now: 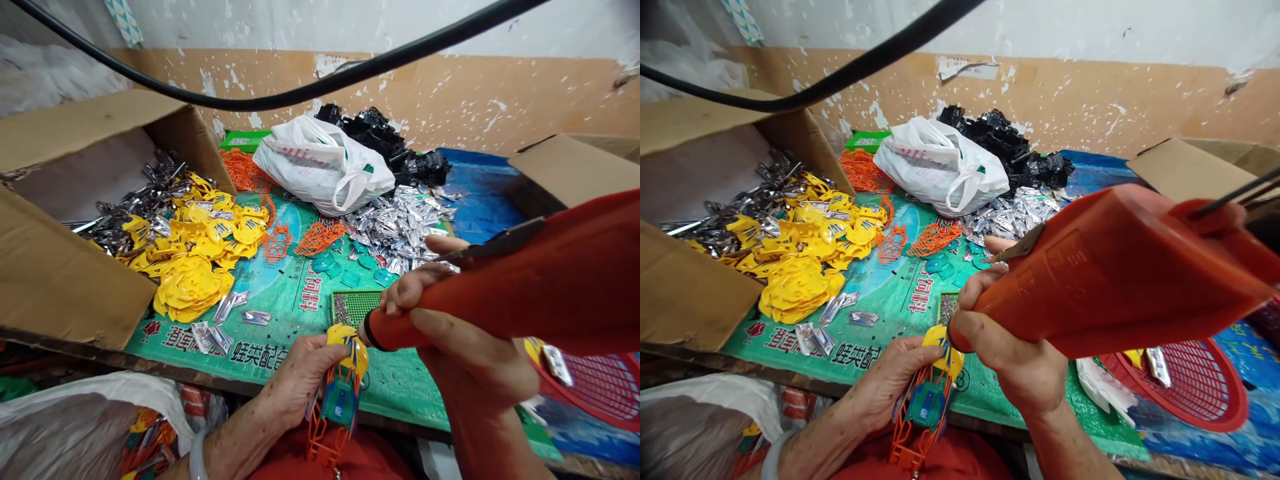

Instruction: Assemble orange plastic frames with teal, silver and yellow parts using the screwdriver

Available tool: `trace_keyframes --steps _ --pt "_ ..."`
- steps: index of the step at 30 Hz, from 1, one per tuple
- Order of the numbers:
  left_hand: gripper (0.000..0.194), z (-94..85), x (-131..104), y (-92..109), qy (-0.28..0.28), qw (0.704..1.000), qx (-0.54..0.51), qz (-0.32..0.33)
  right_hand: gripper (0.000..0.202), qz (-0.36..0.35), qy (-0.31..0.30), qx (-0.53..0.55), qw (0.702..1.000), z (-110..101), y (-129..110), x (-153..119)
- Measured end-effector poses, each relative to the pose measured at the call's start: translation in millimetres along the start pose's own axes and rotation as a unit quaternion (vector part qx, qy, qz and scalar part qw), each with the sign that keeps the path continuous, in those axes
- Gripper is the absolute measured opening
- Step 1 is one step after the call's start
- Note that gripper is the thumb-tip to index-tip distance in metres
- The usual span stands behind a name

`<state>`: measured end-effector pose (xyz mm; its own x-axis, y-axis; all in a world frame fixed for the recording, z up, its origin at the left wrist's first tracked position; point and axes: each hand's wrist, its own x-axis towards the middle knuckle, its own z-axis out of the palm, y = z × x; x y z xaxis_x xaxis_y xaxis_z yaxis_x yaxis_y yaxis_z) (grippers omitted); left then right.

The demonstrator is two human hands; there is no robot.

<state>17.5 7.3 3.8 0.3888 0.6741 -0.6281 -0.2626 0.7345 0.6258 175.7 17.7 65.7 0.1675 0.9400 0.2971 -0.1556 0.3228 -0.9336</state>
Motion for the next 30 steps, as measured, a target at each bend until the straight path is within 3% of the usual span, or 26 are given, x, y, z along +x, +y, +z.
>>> trace_keyframes --steps 17,24,30 --pt "0.026 -7.0 8.4 -13.4 0.007 1.000 -0.004 0.021 0.045 -0.015 -0.062 0.027 0.998 5.6 9.4 -4.8" --pt "0.028 -8.5 7.1 -11.7 -0.007 1.000 -0.012 0.023 0.054 -0.025 -0.041 0.028 0.998 7.6 5.2 -5.6" --pt "0.032 -8.6 5.0 -7.6 -0.006 1.000 -0.007 0.007 0.062 -0.034 0.001 0.068 0.997 -6.3 -14.3 1.9"
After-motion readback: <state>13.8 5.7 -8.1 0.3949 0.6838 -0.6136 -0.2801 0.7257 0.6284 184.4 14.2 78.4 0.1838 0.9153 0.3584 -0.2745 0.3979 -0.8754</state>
